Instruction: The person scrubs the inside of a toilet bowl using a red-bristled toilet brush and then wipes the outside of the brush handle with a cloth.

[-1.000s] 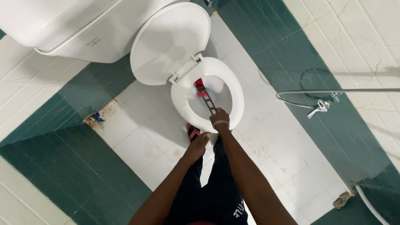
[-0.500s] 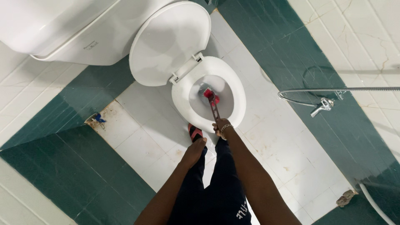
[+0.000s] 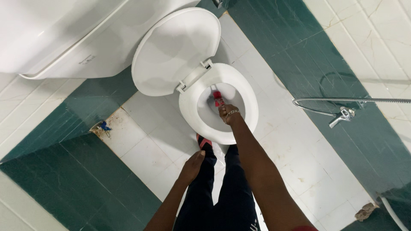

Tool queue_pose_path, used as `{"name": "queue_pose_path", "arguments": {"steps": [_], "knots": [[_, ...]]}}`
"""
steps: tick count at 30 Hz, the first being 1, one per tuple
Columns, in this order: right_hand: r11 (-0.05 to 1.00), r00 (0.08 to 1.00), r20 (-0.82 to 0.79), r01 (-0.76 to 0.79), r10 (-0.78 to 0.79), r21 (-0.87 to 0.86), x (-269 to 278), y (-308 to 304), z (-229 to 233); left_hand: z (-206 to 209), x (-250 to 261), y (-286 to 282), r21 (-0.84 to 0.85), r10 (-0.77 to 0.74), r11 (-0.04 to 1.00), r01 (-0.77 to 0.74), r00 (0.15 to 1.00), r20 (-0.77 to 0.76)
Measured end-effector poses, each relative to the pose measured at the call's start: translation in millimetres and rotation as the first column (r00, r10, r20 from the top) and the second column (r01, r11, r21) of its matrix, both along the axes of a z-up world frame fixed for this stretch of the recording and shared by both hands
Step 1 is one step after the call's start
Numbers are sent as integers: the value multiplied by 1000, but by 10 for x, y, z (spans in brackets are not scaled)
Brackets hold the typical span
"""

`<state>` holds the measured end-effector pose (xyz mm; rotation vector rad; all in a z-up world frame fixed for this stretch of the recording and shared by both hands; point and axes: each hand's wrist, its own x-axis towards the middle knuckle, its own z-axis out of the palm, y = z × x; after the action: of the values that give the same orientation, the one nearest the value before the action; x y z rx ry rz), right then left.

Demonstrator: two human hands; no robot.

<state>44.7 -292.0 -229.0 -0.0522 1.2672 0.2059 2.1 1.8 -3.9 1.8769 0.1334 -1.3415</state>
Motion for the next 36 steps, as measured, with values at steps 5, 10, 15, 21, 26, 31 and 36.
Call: {"name": "queue_pose_path", "arguments": {"steps": [5, 10, 15, 21, 26, 31, 36], "knots": [[1000, 982, 187, -11, 16, -24, 71, 477, 231, -36, -38, -12, -78, 6, 997, -3, 999, 41], [35, 369, -270, -643, 889, -765, -609, 1101, 522, -160, -126, -75, -63, 72, 995, -73, 997, -4], [-575, -277, -551, -652, 788, -495, -1166, 824, 1163, -355, -246, -163, -110, 50, 993, -51, 999, -10], [-798, -498, -638, -487, 588, -355, -893, 461, 1108, -236, -347, -241, -147, 9, 989, 1, 997, 72], [-641, -274, -627, -596, 729, -484, -403, 504, 899, -229, -347, -216, -132, -5, 991, 18, 995, 97], [-710, -386, -617, -542, 686, -450, -972, 461, 974, -345, -430, -134, -179, 30, 984, -7, 991, 130], [-924, -708, -596, -266, 380, -273, -808, -219, 1310, -337, -505, -201, -129, 55, 991, -46, 996, 66]]}}
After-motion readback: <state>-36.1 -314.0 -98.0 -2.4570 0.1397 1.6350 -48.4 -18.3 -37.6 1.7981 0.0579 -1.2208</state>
